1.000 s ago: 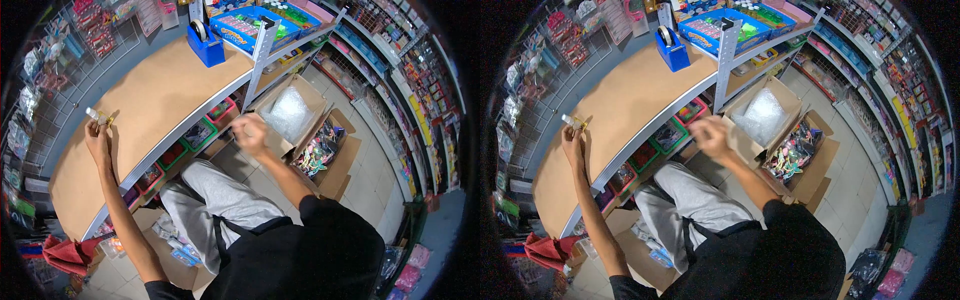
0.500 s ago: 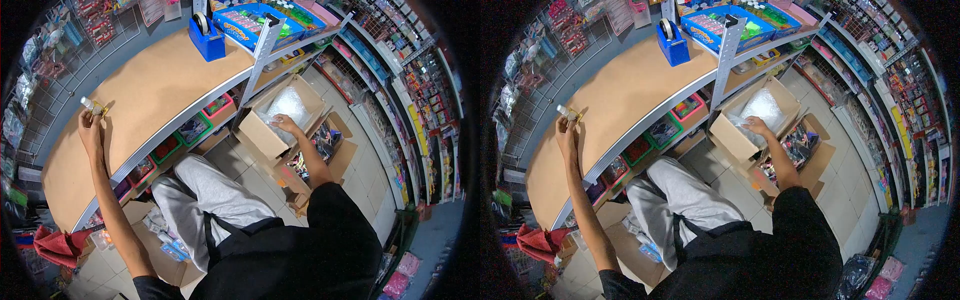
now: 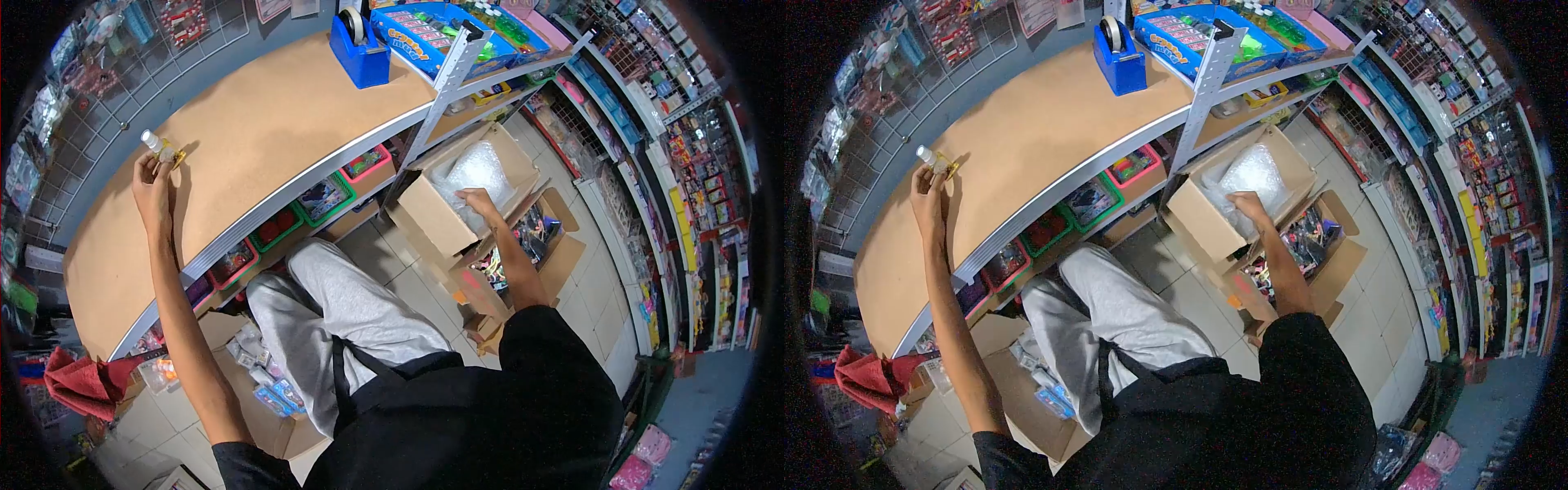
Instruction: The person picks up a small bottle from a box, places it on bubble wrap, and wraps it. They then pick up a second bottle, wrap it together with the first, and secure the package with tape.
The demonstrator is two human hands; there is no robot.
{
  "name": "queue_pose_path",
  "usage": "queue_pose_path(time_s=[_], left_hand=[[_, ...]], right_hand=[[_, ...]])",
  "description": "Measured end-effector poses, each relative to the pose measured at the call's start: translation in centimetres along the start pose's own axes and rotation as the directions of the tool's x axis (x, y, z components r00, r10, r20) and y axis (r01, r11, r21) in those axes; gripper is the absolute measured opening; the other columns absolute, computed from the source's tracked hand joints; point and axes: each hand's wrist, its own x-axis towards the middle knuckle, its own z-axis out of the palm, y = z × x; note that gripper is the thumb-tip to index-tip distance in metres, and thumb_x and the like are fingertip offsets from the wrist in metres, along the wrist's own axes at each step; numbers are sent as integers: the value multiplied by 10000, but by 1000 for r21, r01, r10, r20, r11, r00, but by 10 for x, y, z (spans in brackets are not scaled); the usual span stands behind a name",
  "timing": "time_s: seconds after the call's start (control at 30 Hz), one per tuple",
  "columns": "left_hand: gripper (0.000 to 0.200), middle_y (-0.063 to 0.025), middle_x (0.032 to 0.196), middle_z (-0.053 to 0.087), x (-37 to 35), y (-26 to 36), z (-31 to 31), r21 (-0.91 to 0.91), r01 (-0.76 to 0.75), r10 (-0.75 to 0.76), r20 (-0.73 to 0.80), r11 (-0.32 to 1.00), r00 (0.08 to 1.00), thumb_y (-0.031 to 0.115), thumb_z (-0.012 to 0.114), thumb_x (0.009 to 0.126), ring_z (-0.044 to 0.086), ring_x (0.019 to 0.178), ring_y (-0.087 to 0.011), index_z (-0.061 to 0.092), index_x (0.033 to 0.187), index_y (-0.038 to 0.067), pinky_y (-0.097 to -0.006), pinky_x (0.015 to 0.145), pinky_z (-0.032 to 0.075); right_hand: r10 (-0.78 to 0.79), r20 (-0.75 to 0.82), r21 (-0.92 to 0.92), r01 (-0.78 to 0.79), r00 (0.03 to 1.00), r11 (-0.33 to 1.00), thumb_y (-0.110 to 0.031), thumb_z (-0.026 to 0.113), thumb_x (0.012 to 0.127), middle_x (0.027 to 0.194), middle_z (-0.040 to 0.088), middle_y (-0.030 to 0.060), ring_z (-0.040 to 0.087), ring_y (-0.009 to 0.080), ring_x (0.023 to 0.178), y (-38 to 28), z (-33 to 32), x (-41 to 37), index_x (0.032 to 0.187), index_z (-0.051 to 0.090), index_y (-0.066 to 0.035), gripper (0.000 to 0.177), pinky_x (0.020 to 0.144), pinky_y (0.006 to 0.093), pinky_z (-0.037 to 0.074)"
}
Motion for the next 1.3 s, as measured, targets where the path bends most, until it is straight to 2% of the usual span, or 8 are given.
queue_pose_path(time_s=[0.1,0.2,0.7,0.8,0.9,1.0,1.1,1.3], left_hand=[[385,-134,1158,642,1,-2,1,-28,32,-33,-7,999,999,27,659,893,611,1079,-186,522,1244,-51,-298,943,459],[385,-142,1174,636,2,-3,1,-96,8,-5,26,995,1000,21,661,888,611,1092,-188,522,1240,-51,-301,950,460],[356,-131,1158,643,2,-3,1,-26,4,-5,-14,1000,1000,58,689,886,614,1083,-189,555,1206,-22,-311,944,469],[362,-130,1158,642,3,-5,0,-37,31,-31,5,999,999,67,695,887,614,1084,-190,555,1209,-20,-310,942,465],[365,-130,1161,641,2,-5,0,-41,23,-23,4,999,1000,77,700,887,616,1083,-191,557,1209,-19,-307,946,461],[367,-131,1159,641,2,-7,0,-59,3,-3,2,998,1000,90,708,885,619,1080,-193,560,1202,-22,-309,951,461],[376,-134,1156,641,1,-3,1,1,22,-22,-12,1000,1000,104,717,884,621,1082,-195,562,1200,-27,-314,960,463],[382,-134,1160,640,3,-10,-1,-70,-1,1,3,998,1000,122,716,888,615,1098,-194,561,1204,-27,-313,972,456]], right_hand=[[110,-102,139,-95,989,986,-259,601,964,994,703,79,659,183,824,-12,-4,-14,1129,699,-31,298,772,293,504],[-165,-280,153,213,946,965,-249,530,1008,1010,687,97,669,196,823,42,-7,34,1136,641,10,310,754,292,501],[-211,-713,200,482,669,853,-434,375,1046,811,627,119,588,217,772,-51,-32,-9,1091,604,54,541,778,386,466],[-436,-494,-142,425,752,894,-510,411,1025,836,633,130,581,237,767,-55,-28,-14,1127,591,59,606,785,397,464],[-268,-313,48,297,911,954,-538,490,991,944,672,198,637,295,878,-58,-29,-1,1178,574,50,623,840,414,474],[-584,-239,-353,491,776,796,-464,545,989,1024,679,222,648,295,1004,-54,2,-24,1121,591,67,550,895,382,476],[-605,28,-352,575,795,739,-409,611,959,978,684,228,668,331,962,-65,9,-54,1129,595,37,478,846,401,495],[-480,-311,-399,345,821,849,-361,608,963,803,687,189,678,354,735,-78,-12,-69,1121,625,-57,343,712,424,516]])
